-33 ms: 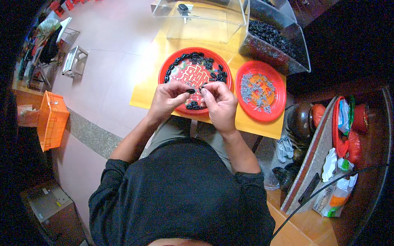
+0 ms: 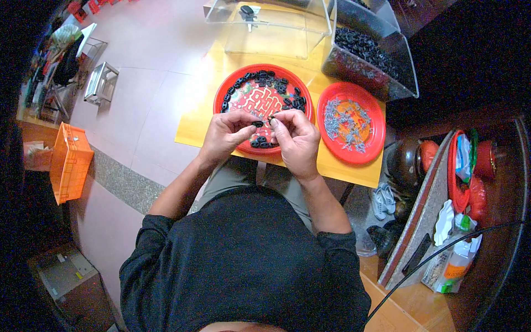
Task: The person assembles plastic cord locks by hand, picking components from a tray and fitting them together.
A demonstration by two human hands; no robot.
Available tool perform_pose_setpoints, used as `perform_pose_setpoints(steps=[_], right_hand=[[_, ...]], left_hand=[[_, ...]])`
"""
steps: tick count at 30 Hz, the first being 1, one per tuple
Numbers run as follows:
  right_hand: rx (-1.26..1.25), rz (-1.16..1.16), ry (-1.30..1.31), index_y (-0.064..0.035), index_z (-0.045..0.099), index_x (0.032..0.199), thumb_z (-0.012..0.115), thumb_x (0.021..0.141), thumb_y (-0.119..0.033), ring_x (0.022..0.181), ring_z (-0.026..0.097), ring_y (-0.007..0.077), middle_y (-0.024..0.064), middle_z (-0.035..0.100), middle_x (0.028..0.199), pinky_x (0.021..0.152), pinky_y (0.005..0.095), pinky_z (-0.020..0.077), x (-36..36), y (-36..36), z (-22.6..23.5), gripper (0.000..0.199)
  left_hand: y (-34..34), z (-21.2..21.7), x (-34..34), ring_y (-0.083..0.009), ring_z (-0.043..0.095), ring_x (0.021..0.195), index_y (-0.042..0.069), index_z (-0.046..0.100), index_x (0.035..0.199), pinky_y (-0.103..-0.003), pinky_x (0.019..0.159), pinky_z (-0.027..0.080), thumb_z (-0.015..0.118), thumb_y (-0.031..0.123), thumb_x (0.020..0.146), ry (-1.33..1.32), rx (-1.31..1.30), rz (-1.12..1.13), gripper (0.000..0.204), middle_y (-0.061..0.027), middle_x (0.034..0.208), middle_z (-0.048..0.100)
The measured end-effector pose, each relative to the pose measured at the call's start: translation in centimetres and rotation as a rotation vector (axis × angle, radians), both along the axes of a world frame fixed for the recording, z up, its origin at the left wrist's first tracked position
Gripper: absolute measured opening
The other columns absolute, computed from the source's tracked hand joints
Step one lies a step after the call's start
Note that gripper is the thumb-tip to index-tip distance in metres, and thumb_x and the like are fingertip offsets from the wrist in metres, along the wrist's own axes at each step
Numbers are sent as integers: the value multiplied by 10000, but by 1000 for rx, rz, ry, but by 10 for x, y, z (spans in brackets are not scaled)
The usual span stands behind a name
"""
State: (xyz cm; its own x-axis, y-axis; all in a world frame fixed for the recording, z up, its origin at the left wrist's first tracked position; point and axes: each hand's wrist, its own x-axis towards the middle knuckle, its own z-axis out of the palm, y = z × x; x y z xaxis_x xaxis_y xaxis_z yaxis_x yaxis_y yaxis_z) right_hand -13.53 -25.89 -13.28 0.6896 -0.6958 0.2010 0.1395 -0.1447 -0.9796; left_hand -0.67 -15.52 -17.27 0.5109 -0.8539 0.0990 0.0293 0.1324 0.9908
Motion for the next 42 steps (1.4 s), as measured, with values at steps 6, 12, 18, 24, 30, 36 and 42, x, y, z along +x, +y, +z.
perform_pose_setpoints(steps=[6,12,18,24,30,36,42], right_hand=[[-293,77,5,31,583,843,555,803,51,610,546,93,54,555,734,544,225,460,5,-9,1,53],[-440,123,24,26,606,843,566,775,86,606,504,74,43,546,729,518,200,408,7,-9,5,99],[-499,173,66,28,590,838,571,737,61,669,572,199,110,559,736,602,292,457,7,-11,6,108],[-542,200,66,30,584,828,571,736,65,679,578,215,117,561,737,606,297,457,6,-14,13,99],[-598,212,35,38,596,805,567,733,87,627,548,143,80,559,703,556,247,427,9,-12,13,92],[-592,226,60,42,595,794,565,733,80,625,553,144,85,563,702,554,249,430,9,-14,14,77],[-597,230,80,49,593,787,570,734,73,624,557,144,90,572,702,557,248,435,9,-14,13,63]], left_hand=[[6,10,-3,-98,570,680,-9,607,891,-242,602,466,619,2,774,-241,14,-12,119,-57,752,599],[12,26,-2,-211,569,635,-17,565,825,-308,578,451,637,28,757,-513,70,-31,109,-120,712,553],[14,18,1,-168,510,613,-19,554,845,-289,562,419,622,61,786,-549,-9,-55,120,-89,697,515],[16,23,4,-166,497,622,-17,545,836,-285,564,410,609,83,801,-492,34,-94,124,-85,698,509],[17,21,4,-158,495,637,-9,542,826,-284,567,409,605,93,803,-506,11,-82,122,-80,701,514],[16,18,4,-151,502,653,-8,539,817,-282,579,412,602,98,804,-479,20,-99,124,-77,700,522],[15,17,3,-184,534,644,-22,540,819,-305,583,426,606,104,802,-434,38,-116,143,-115,715,534]])
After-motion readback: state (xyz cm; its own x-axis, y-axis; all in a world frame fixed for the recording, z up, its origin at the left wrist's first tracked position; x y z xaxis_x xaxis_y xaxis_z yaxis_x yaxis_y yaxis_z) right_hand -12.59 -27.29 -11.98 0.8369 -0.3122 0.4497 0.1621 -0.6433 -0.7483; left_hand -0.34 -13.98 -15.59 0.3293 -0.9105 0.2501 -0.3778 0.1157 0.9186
